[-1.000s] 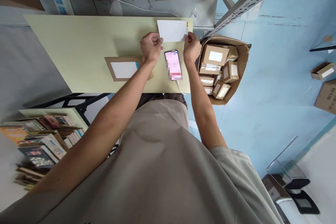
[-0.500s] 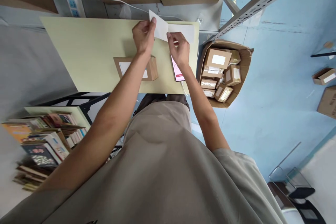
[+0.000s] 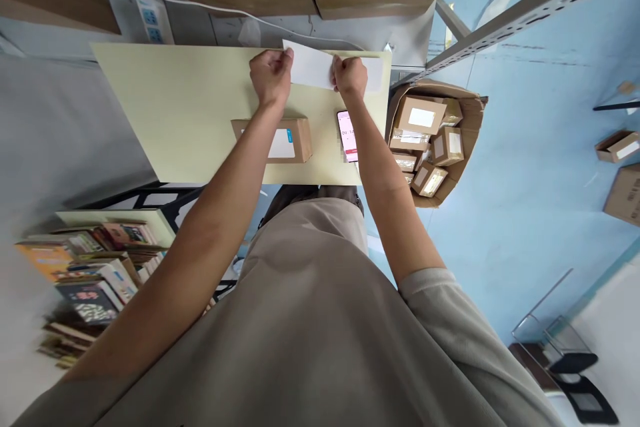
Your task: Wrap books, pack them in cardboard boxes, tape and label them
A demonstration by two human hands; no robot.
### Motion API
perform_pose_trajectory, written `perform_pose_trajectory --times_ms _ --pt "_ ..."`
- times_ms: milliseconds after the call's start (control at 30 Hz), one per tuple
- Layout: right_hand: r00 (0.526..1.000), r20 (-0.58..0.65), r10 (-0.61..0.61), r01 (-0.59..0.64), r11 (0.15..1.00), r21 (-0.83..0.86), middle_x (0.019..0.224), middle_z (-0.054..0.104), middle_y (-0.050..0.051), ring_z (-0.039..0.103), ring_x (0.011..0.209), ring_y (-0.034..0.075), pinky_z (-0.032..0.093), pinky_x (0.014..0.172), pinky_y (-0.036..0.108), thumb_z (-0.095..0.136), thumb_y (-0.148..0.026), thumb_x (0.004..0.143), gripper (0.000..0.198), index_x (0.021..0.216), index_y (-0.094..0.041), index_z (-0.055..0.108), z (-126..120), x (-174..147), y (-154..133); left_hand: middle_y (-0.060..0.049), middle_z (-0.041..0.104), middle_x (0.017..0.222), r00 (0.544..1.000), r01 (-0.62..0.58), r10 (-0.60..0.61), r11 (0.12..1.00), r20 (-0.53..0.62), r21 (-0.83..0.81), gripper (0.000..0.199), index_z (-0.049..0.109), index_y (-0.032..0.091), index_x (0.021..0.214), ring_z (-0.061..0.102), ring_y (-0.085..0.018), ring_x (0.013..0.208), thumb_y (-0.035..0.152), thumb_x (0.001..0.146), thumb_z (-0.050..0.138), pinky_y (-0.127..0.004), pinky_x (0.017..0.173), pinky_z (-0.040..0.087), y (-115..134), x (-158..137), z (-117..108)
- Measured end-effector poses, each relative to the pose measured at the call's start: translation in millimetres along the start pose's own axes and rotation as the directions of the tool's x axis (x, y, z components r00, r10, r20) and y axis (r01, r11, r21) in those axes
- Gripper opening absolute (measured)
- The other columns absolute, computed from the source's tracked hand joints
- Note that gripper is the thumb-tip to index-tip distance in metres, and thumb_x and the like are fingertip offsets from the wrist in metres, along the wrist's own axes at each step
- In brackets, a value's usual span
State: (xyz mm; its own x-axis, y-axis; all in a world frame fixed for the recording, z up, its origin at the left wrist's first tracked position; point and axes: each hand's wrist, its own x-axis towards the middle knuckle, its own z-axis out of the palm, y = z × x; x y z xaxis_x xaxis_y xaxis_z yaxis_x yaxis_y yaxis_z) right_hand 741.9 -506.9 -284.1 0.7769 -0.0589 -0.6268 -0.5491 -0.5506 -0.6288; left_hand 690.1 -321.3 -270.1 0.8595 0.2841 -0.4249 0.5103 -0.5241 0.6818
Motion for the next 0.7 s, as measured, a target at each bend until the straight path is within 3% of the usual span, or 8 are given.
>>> perform_pose_trajectory --times_ms 100,300,400,533,633,700 --pt "1.000 0.007 -0.028 0.028 0.999 -0.034 0.045 0.055 -0.003 0.073 0.056 0.021 0.062 0.060 0.031 0.075 -0.049 0.110 0.057 0.060 -0.032 0.053 -2.6 -3.4 -1.7 0.010 0.083 0.109 0.971 0.201 -0.200 0.980 -0.134 -0.011 0.038 0.057 0.025 0.104 0.061 -0.003 0.104 0.053 0.130 0.053 -0.029 0.103 0.047 0.3 9.3 8.3" --pt "1.000 0.001 0.002 -0.002 0.998 -0.057 0.044 0.057 -0.002 0.070 0.053 0.018 0.060 0.059 0.028 0.070 -0.050 0.113 0.063 0.056 -0.032 0.051 -6.8 -2.0 -4.4 0.003 0.084 0.108 0.976 0.171 -0.185 0.978 -0.118 -0.123 0.038 0.058 0.032 0.088 0.069 -0.014 0.119 0.048 0.119 0.074 -0.038 0.107 0.048 -5.7 16.3 7.0" --pt "0.999 0.004 0.034 -0.034 0.998 -0.043 0.042 0.055 -0.004 0.067 0.050 0.015 0.059 0.058 0.027 0.068 -0.048 0.115 0.064 0.055 -0.031 0.050 -6.2 1.7 -2.0 0.002 0.082 0.107 0.973 0.174 -0.193 0.974 -0.129 -0.144 0.035 0.060 0.029 0.088 0.070 -0.014 0.112 0.035 0.120 0.072 -0.039 0.112 0.050 -2.8 9.3 7.4" --pt "0.999 -0.018 0.033 -0.033 0.999 -0.020 0.042 0.054 -0.004 0.063 0.046 0.013 0.055 0.056 0.025 0.068 -0.042 0.116 0.066 0.053 -0.029 0.051 -4.3 3.1 0.5 -0.001 0.079 0.110 0.963 0.137 -0.188 0.959 -0.193 -0.249 0.033 0.060 0.028 0.091 0.069 -0.018 0.109 0.031 0.122 0.069 -0.041 0.116 0.050 -1.9 -3.5 1.7" --pt "1.000 -0.026 0.013 -0.013 1.000 -0.022 0.042 0.055 -0.003 0.064 0.047 0.014 0.054 0.055 0.025 0.067 -0.042 0.116 0.067 0.053 -0.029 0.051 -4.3 2.6 0.5 0.003 0.072 0.110 0.939 0.140 -0.221 0.946 -0.265 -0.293 0.030 0.055 0.023 0.103 0.060 -0.010 0.114 0.033 0.131 0.054 -0.034 0.116 0.046 -13.7 -8.7 -22.5" --pt "1.000 -0.021 0.009 -0.009 0.999 -0.033 0.042 0.054 -0.003 0.065 0.048 0.015 0.055 0.057 0.026 0.067 -0.043 0.116 0.066 0.053 -0.029 0.051 -5.5 3.5 -0.4 0.006 0.066 0.109 0.947 0.119 -0.199 0.947 -0.254 -0.298 0.036 0.052 0.021 0.111 0.051 -0.007 0.120 0.047 0.133 0.045 -0.031 0.117 0.042 -24.9 -13.3 -46.7"
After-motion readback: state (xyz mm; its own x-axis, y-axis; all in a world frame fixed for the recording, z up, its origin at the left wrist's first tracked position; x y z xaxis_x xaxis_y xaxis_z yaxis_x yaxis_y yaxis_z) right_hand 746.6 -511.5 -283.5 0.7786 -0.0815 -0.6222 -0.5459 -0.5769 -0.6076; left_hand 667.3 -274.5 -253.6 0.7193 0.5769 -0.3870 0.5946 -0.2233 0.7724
